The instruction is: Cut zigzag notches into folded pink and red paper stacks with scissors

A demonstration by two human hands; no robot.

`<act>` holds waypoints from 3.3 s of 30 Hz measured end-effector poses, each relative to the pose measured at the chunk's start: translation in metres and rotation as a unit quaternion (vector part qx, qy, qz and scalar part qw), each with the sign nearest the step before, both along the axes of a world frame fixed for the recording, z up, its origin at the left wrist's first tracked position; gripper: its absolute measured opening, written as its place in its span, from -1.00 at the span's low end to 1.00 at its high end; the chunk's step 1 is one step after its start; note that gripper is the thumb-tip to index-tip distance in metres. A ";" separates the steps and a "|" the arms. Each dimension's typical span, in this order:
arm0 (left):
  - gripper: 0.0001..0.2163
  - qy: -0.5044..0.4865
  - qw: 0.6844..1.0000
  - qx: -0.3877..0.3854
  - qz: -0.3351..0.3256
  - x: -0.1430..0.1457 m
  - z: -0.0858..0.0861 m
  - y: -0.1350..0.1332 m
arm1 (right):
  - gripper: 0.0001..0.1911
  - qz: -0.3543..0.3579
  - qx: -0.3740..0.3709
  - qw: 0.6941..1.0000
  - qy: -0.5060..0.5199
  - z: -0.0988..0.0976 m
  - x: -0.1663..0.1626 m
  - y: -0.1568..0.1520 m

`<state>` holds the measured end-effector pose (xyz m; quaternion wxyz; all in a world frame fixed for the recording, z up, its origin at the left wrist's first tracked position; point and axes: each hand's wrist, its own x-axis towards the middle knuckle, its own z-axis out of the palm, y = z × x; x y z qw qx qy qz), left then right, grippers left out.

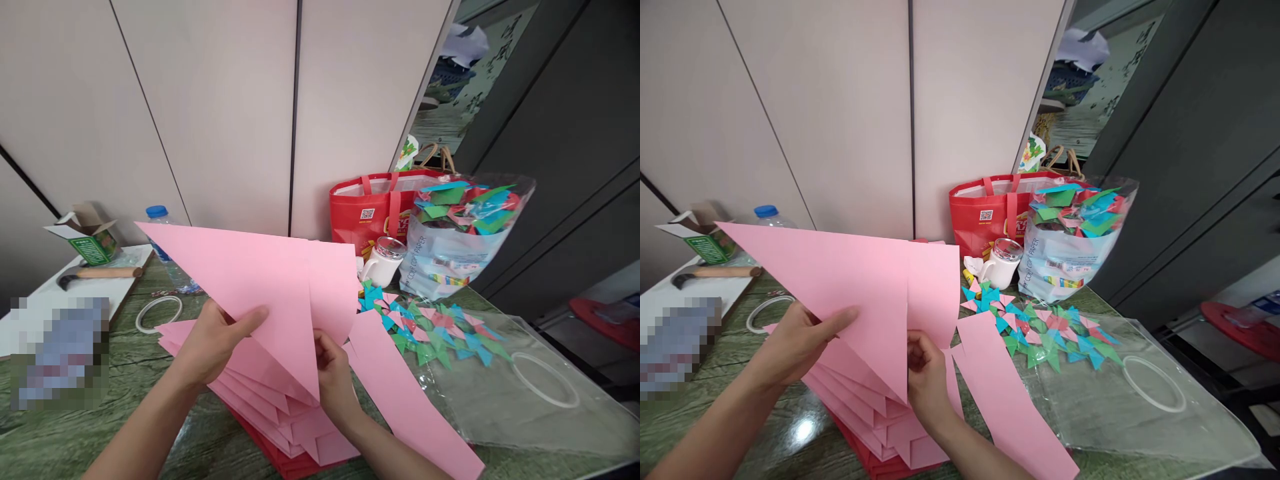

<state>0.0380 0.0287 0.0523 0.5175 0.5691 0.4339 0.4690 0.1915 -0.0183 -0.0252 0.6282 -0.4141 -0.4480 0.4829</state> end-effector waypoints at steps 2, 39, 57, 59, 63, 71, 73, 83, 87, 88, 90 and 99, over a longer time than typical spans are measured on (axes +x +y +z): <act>-0.70 0.002 1.000 -0.007 0.004 0.000 0.000 0.000 | -0.80 0.003 0.002 1.000 0.002 -0.001 0.000 0.000; -0.70 0.056 0.998 -0.025 -0.025 0.004 -0.008 0.003 | -0.65 0.015 0.009 0.999 0.036 -0.001 0.004 0.005; -0.70 0.049 0.998 -0.039 -0.026 0.003 -0.010 0.002 | -0.71 -0.003 -0.006 1.000 0.014 0.001 0.004 0.004; -0.70 0.043 0.998 -0.039 -0.028 0.003 -0.010 0.003 | -0.72 -0.003 -0.004 1.000 0.007 0.000 0.005 0.003; -0.70 0.028 0.998 -0.041 -0.033 0.003 -0.010 0.003 | -0.75 -0.004 -0.004 1.000 -0.009 -0.002 0.005 0.003; -0.70 0.021 0.998 -0.043 -0.030 0.005 -0.008 0.001 | -0.76 -0.014 -0.010 0.999 -0.029 0.000 0.005 0.003; -0.70 0.019 0.998 -0.045 -0.033 0.005 -0.008 0.001 | -0.76 -0.016 -0.011 0.999 -0.029 0.001 0.005 0.003; -0.69 0.013 0.998 -0.043 -0.039 0.004 -0.010 0.001 | -0.77 -0.022 -0.014 0.999 -0.020 0.001 0.004 0.003; -0.68 0.011 0.998 -0.047 -0.041 0.003 -0.009 0.000 | -0.76 -0.026 -0.006 1.000 -0.001 0.002 0.004 0.004; -0.67 0.007 0.998 -0.045 -0.042 0.003 -0.008 0.000 | -0.76 -0.026 -0.003 1.000 0.004 0.002 0.004 0.004; -0.62 -0.013 0.998 -0.039 -0.037 0.002 -0.005 0.000 | -0.77 -0.024 -0.005 1.000 0.007 0.002 0.004 0.004; -0.60 -0.048 0.997 -0.059 -0.005 -0.004 0.001 0.004 | -0.75 -0.026 -0.005 0.999 -0.021 0.002 0.004 0.003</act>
